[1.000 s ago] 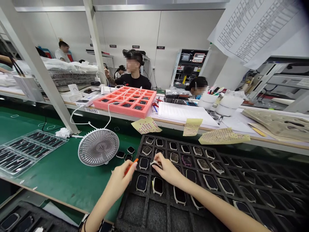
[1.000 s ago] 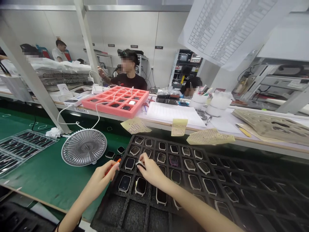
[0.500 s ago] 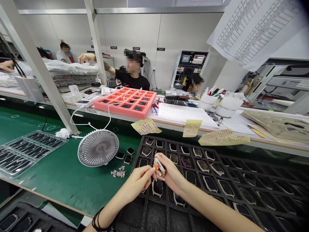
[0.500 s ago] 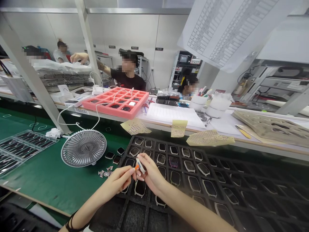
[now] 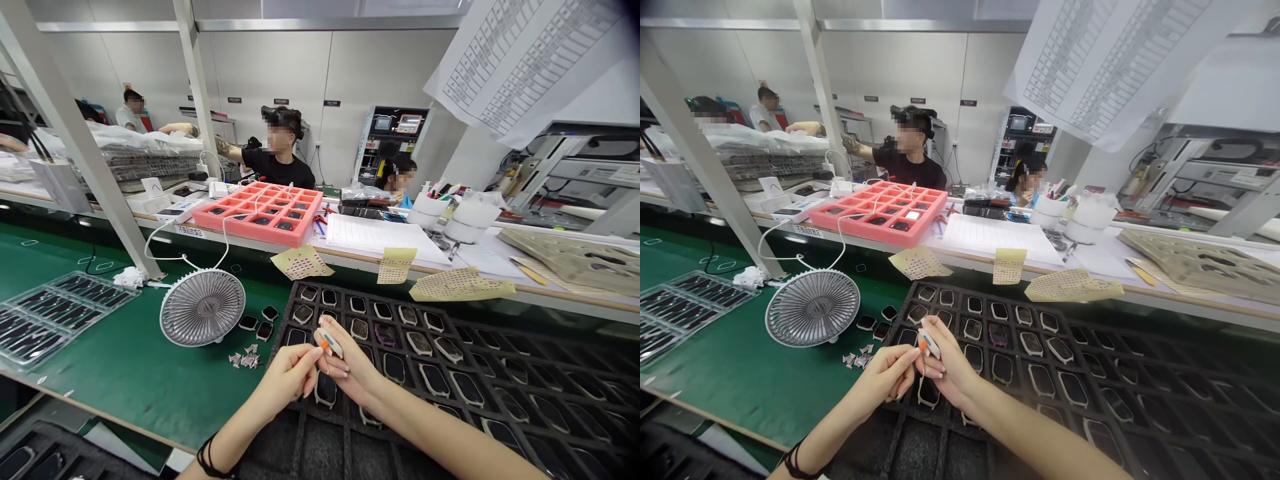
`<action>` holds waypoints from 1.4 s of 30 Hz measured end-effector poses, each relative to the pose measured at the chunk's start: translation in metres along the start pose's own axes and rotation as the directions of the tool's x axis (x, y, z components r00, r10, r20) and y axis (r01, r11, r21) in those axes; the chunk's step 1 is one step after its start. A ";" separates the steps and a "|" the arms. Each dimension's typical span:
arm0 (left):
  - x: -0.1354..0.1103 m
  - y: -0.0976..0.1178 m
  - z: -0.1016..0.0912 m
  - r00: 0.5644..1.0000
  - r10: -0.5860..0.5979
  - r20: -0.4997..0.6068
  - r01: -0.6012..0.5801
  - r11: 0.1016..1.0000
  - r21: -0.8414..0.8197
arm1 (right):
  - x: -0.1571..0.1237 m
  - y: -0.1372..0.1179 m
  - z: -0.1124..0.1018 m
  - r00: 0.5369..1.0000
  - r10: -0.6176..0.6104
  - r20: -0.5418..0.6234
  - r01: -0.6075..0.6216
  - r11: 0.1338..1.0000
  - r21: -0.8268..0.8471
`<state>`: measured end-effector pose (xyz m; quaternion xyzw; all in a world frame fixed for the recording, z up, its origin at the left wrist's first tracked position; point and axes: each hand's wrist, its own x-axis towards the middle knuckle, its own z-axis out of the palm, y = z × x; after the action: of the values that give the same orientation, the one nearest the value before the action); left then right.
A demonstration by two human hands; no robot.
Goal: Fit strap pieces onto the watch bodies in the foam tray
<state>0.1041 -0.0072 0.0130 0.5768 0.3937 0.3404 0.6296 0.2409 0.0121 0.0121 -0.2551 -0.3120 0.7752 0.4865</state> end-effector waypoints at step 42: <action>-0.014 -0.072 -0.093 0.915 0.037 -0.403 0.327 0.519 0.790 | -0.023 -0.030 -0.069 0.930 -0.304 0.205 0.040 -0.471 -0.881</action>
<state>0.0133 0.0153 -0.0595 0.6972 0.6671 0.1543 0.2121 0.3164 0.0171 -0.0106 -0.5469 -0.8152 0.0295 0.1886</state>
